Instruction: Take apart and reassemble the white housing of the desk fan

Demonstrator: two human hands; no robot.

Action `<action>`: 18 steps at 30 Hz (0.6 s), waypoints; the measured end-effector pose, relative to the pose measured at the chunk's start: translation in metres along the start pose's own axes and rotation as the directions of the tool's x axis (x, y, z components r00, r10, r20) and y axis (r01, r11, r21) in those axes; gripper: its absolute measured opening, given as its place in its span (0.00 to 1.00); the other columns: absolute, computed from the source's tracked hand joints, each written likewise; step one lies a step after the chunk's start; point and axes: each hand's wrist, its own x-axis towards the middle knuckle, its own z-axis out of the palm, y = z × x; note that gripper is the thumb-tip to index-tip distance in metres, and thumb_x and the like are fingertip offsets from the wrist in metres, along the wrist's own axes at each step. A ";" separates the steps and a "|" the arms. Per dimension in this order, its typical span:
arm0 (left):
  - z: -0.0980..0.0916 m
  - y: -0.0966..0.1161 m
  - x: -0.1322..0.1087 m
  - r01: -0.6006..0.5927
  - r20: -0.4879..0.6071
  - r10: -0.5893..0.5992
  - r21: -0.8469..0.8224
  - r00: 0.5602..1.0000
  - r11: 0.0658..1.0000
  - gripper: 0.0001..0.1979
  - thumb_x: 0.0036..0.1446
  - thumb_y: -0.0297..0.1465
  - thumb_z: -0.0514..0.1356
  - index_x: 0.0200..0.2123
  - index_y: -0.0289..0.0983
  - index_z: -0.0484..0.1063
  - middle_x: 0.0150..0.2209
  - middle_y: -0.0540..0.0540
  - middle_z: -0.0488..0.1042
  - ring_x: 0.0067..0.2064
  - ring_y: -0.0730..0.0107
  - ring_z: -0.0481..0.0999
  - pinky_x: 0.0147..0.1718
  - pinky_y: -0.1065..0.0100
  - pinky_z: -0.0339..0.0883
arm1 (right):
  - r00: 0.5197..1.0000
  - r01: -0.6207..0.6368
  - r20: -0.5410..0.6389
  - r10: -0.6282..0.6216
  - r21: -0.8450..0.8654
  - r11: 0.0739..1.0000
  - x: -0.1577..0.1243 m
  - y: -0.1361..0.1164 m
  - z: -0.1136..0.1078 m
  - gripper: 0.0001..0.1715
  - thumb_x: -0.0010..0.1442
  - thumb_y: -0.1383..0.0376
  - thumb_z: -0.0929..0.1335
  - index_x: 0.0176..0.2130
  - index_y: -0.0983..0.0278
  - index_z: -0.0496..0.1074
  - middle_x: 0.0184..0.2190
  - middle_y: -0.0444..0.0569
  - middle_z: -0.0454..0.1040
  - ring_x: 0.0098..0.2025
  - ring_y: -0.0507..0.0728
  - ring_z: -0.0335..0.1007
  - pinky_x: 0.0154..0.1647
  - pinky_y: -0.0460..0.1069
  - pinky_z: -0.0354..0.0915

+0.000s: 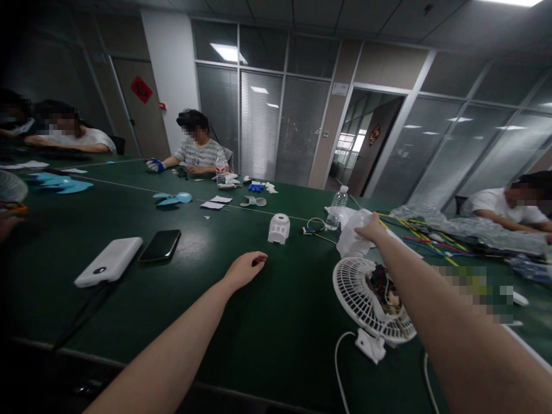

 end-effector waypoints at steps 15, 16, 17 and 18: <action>0.000 0.001 0.000 0.002 0.000 -0.002 -0.002 1.000 1.000 0.16 0.60 0.36 0.55 0.51 0.46 0.71 0.52 0.48 0.74 0.51 0.63 0.74 0.49 0.65 0.66 | 0.981 0.179 0.101 -0.166 -0.137 0.974 -0.029 -0.027 0.003 0.55 0.48 0.46 0.71 0.63 0.66 0.47 0.52 0.64 0.69 0.50 0.68 0.71 0.47 0.57 0.68; 0.000 0.002 0.000 -0.003 0.000 0.003 0.001 1.000 1.000 0.16 0.60 0.36 0.55 0.51 0.46 0.71 0.52 0.48 0.74 0.51 0.64 0.74 0.50 0.65 0.66 | 0.979 0.191 0.096 -0.179 -0.142 0.971 -0.030 -0.028 0.006 0.55 0.48 0.46 0.72 0.63 0.66 0.47 0.52 0.64 0.68 0.52 0.68 0.70 0.49 0.57 0.67; 0.000 0.002 0.000 -0.005 -0.001 0.005 0.001 1.000 1.000 0.16 0.60 0.36 0.55 0.51 0.46 0.71 0.52 0.47 0.74 0.51 0.64 0.74 0.49 0.66 0.66 | 0.977 0.202 0.094 -0.190 -0.147 0.968 -0.030 -0.029 0.009 0.56 0.47 0.46 0.72 0.63 0.66 0.47 0.53 0.63 0.68 0.53 0.68 0.69 0.50 0.57 0.66; 0.000 0.002 0.000 -0.004 -0.002 0.004 0.000 1.000 1.000 0.16 0.60 0.36 0.55 0.51 0.45 0.71 0.52 0.47 0.74 0.51 0.64 0.74 0.49 0.66 0.66 | 0.976 0.210 0.094 -0.198 -0.151 0.966 -0.030 -0.029 0.010 0.56 0.47 0.47 0.72 0.63 0.65 0.46 0.53 0.63 0.67 0.54 0.68 0.68 0.51 0.57 0.65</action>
